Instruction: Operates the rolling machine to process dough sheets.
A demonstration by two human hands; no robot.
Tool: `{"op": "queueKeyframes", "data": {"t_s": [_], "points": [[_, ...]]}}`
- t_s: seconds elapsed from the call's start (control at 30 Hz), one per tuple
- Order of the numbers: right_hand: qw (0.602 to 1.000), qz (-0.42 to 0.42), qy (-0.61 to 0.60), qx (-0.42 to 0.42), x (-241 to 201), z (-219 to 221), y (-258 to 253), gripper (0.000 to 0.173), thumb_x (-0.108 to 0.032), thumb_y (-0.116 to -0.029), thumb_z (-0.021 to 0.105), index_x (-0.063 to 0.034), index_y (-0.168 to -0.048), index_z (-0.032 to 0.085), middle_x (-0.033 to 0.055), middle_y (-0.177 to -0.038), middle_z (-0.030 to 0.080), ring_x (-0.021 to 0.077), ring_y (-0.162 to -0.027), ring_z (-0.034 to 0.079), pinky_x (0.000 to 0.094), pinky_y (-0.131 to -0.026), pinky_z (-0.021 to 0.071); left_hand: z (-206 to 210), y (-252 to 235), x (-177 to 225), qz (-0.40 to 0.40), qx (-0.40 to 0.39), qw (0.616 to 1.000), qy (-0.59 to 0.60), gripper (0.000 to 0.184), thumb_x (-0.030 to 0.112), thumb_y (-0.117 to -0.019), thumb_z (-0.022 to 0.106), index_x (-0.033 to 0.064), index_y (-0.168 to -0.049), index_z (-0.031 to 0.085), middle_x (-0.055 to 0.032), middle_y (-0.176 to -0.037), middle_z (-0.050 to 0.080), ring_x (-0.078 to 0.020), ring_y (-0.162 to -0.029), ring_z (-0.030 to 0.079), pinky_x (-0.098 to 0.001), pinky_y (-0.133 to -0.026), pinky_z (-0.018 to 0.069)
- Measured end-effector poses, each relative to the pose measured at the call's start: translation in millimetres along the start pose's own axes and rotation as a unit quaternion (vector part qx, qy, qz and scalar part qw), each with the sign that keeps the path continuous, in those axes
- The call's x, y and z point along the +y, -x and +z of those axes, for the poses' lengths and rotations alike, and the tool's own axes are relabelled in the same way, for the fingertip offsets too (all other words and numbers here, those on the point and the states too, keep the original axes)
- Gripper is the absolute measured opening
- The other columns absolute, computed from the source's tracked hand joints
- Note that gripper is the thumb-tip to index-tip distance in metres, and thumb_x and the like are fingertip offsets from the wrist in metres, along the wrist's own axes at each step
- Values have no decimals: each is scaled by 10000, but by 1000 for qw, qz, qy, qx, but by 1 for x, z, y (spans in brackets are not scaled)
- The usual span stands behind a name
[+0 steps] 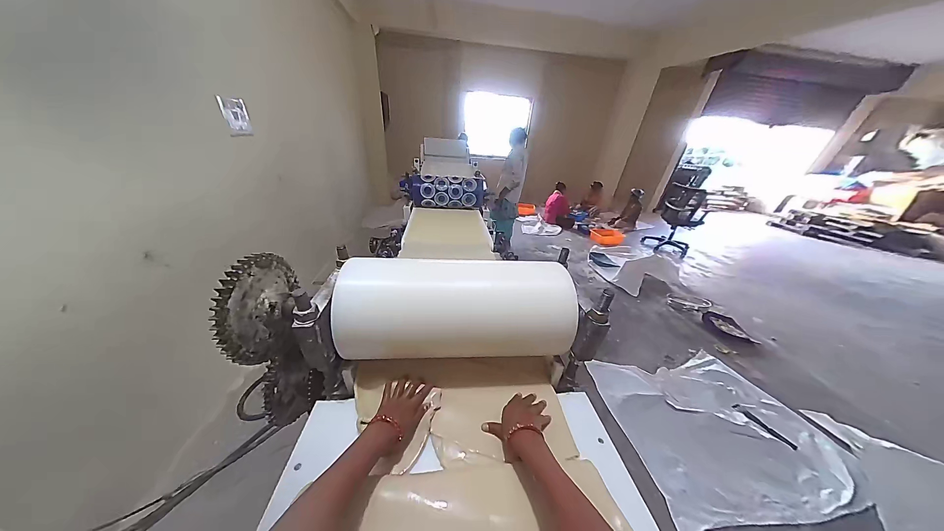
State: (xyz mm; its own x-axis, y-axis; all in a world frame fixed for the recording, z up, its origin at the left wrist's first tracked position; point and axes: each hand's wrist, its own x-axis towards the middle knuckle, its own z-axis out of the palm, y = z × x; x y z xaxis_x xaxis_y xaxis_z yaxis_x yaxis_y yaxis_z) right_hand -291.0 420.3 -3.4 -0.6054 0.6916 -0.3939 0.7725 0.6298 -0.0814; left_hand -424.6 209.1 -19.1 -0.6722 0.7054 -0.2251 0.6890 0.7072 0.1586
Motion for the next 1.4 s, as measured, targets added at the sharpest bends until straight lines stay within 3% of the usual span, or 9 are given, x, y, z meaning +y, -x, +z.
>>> {"op": "queueKeyframes", "data": {"t_s": [0.27, 0.4, 0.57, 0.67, 0.73, 0.83, 1.0, 1.2, 1.4], "points": [[1000, 11, 3, 0, -5, -2, -5, 1309, -754, -703, 782, 127, -1534, 286, 398, -1592, 232, 557, -1472, 277, 695, -1094, 362, 0, -3, 3, -9, 13, 1000, 0, 515, 354, -1106, 383, 254, -1609, 330, -113, -1661, 319, -410, -1550, 201, -722, -1191, 100], [1000, 12, 4, -14, -9, -8, -4, 1323, -753, -714, 775, 150, -1533, 261, 424, -1585, 210, 574, -1467, 271, 714, -1089, 352, 3, -1, 6, -23, 28, 999, 16, 524, 345, -1108, 369, 233, -1618, 322, -123, -1668, 307, -412, -1559, 177, -711, -1209, 18], [1000, 18, 16, -17, -11, -11, -5, 1321, -766, -706, 769, 164, -1512, 289, 426, -1571, 237, 577, -1454, 291, 703, -1073, 379, 12, -2, 9, -41, 56, 997, 17, 507, 337, -1108, 373, 266, -1609, 341, -123, -1670, 302, -418, -1562, 158, -705, -1212, 38], [1000, 22, 12, -13, -12, -9, -9, 1345, -774, -694, 771, 177, -1507, 278, 429, -1573, 226, 576, -1456, 289, 700, -1073, 380, 16, 3, 12, -55, 89, 994, 28, 496, 329, -1101, 398, 277, -1594, 378, -186, -1652, 306, -443, -1545, 194, -678, -1223, 98], [1000, 25, 7, -9, -12, -8, -11, 1357, -773, -684, 779, 185, -1503, 274, 431, -1570, 228, 574, -1455, 292, 696, -1077, 380, 18, 6, 15, -62, 101, 992, 30, 486, 312, -1100, 396, 263, -1584, 399, -164, -1644, 336, -420, -1543, 220, -661, -1223, 139], [1000, 26, -2, 3, -12, -7, -12, 1373, -774, -674, 786, 192, -1500, 267, 432, -1569, 229, 572, -1459, 287, 694, -1087, 373, 15, 8, 17, -58, 90, 994, 31, 487, 281, -1098, 374, 250, -1584, 398, -111, -1648, 352, -376, -1556, 217, -656, -1229, 129], [1000, 20, -2, 6, -12, -5, -14, 1389, -786, -686, 769, 185, -1520, 231, 438, -1583, 189, 582, -1478, 240, 717, -1101, 340, -2, 12, 13, -34, 69, 996, 35, 478, 285, -1065, 421, 226, -1536, 475, -103, -1618, 404, -376, -1529, 284, -644, -1213, 201], [1000, 21, -8, 10, -13, -3, -22, 1401, -797, -674, 768, 169, -1531, 225, 429, -1595, 173, 580, -1489, 216, 728, -1110, 313, -10, 13, 11, -21, 50, 998, 28, 504, 270, -1027, 472, 198, -1526, 486, -105, -1607, 417, -377, -1515, 304, -609, -1196, 264], [1000, 23, -2, 10, -17, -4, -29, 1420, -799, -665, 773, 173, -1532, 208, 443, -1585, 170, 601, -1468, 236, 737, -1079, 345, -22, 14, 16, -9, 23, 1000, 18, 628, 300, -862, 696, 101, -1440, 554, -138, -1504, 513, -396, -1423, 416, -577, -1109, 401]]}}
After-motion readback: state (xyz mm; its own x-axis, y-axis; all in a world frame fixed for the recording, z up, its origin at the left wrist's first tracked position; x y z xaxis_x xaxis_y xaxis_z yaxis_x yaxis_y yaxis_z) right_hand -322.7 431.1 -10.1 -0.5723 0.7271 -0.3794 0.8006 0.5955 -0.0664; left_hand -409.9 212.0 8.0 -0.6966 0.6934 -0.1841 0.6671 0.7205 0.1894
